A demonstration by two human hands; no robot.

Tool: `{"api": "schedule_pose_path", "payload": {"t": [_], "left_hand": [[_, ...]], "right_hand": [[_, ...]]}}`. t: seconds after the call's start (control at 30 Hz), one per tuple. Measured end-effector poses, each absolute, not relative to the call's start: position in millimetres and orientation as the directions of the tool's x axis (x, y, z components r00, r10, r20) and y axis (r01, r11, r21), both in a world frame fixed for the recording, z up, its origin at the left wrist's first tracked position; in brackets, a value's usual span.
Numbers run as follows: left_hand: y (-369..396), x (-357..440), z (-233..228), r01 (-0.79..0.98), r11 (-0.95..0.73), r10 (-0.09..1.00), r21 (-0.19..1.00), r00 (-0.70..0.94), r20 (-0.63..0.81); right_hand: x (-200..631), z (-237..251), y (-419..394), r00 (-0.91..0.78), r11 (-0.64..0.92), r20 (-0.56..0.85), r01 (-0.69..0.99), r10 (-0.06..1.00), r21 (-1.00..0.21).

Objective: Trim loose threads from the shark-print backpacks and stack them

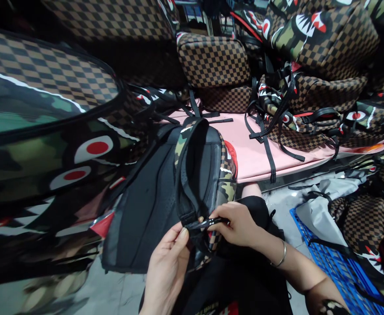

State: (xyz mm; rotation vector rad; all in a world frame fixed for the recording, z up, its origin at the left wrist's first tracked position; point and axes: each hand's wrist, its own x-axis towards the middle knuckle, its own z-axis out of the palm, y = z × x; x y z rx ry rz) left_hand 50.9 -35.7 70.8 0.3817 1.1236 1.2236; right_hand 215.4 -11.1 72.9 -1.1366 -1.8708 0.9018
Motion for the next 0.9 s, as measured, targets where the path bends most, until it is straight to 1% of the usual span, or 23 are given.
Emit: {"api": "schedule_pose_path", "payload": {"t": [0.07, 0.1, 0.17, 0.23, 0.3, 0.4, 0.5, 0.57, 0.6, 0.67, 0.73, 0.8, 0.9], "left_hand": [[-35.0, 50.2, 71.8, -0.555, 0.376, 0.875, 0.742, -0.052, -0.482], [-34.6, 49.9, 72.7, -0.563, 0.390, 0.870, 0.729, -0.035, -0.493], [-33.8, 49.5, 75.1, -0.575, 0.428, 0.852, 0.698, 0.000, -0.523], [-32.9, 49.0, 77.9, -0.587, 0.457, 0.834, 0.668, 0.021, -0.552], [-32.1, 47.9, 80.6, -0.612, 0.462, 0.824, 0.642, 0.028, -0.566], [-31.3, 44.4, 83.4, -0.627, 0.473, 0.821, 0.619, 0.059, -0.567], [-32.1, 39.1, 81.6, -0.577, 0.509, 0.828, 0.639, 0.125, -0.546], [-33.4, 36.0, 77.4, -0.502, 0.523, 0.838, 0.689, 0.156, -0.522], [-34.2, 34.7, 74.9, -0.442, 0.512, 0.851, 0.737, 0.144, -0.505], [-35.4, 32.6, 70.7, -0.280, 0.441, 0.894, 0.853, 0.053, -0.445], [-35.6, 29.9, 69.6, -0.090, 0.339, 0.938, 0.936, -0.042, -0.344], [-34.3, 24.5, 71.7, 0.084, 0.244, 0.969, 0.966, -0.061, -0.240], [-31.6, 8.3, 76.9, 0.269, 0.138, 0.989, 0.953, 0.008, -0.145]], "right_hand": [[214.8, 69.0, -10.2, -0.276, 0.182, 0.122, 0.204, 0.953, -0.962], [214.0, 66.3, -10.0, -0.256, 0.097, 0.066, 0.112, 0.964, -0.989], [210.6, 61.2, -10.5, -0.220, -0.030, -0.020, -0.044, 0.975, -0.999], [204.9, 58.0, -12.8, -0.198, -0.094, -0.066, -0.134, 0.978, -0.987], [198.0, 57.6, -17.4, -0.191, -0.092, -0.066, -0.132, 0.979, -0.987], [189.7, 60.3, -27.4, -0.183, 0.010, 0.007, 0.017, 0.983, -1.000], [187.5, 61.9, -35.8, -0.187, 0.138, 0.107, 0.161, 0.976, -0.977], [188.5, 61.3, -38.0, -0.184, 0.181, 0.146, 0.188, 0.972, -0.965], [189.0, 60.8, -37.9, -0.177, 0.170, 0.139, 0.175, 0.974, -0.970], [189.1, 60.1, -35.7, -0.159, 0.071, 0.057, 0.085, 0.986, -0.994], [187.6, 60.3, -32.0, -0.176, -0.074, -0.067, -0.030, 0.982, -0.997], [185.2, 61.4, -28.1, -0.211, -0.174, -0.147, -0.116, 0.966, -0.978], [182.9, 63.8, -22.4, -0.191, -0.251, -0.210, -0.226, 0.959, -0.941]]}}
